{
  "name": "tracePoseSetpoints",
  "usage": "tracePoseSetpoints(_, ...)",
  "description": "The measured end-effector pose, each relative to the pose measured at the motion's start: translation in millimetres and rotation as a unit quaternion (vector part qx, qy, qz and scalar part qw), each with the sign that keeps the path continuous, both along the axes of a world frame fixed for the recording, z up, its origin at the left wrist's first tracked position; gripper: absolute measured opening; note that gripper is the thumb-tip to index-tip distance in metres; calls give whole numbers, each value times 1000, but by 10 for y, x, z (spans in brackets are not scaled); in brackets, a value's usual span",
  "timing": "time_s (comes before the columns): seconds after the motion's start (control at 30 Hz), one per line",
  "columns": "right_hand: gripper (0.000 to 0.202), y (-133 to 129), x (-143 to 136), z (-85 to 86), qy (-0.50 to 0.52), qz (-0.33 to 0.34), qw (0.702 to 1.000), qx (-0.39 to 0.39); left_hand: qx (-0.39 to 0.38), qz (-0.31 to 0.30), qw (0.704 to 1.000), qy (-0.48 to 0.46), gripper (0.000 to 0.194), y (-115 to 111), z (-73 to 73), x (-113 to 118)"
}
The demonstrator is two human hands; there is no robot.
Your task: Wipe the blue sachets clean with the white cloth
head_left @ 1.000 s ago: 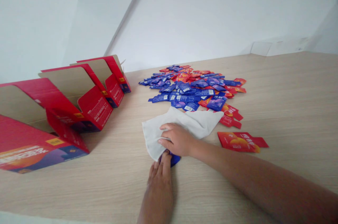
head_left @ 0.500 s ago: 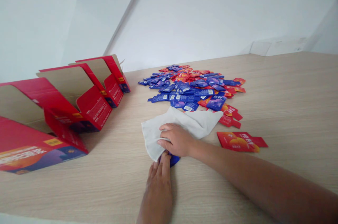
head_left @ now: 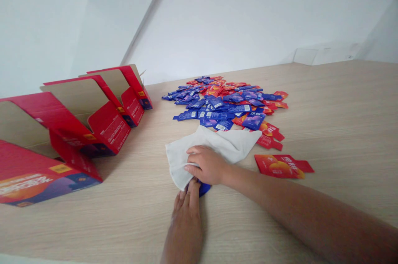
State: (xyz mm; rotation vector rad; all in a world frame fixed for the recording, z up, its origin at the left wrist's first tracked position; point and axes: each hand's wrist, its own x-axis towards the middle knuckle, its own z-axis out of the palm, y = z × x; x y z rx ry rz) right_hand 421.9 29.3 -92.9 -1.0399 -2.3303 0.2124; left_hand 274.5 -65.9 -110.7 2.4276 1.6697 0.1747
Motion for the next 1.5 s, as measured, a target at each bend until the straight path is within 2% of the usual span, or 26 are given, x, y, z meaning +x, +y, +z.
tracePoseSetpoints(0.33,27,-7,3,14,1,-1,1000,-10,12,1,1000,-16,66,-4,-38,-18)
tracePoseSetpoints(0.73,26,-11,4,16,-3,-1,1000,-11,-39,3,999,31,68,-14,57,24)
tracePoseSetpoints(1.3,33,-14,10,-4,9,-20,1000,-9,-34,4,999,15,66,0,16,3)
tracePoseSetpoints(1.5,35,-11,4,0,5,-24,1000,-12,-10,-2,1000,5,66,-2,-25,-23)
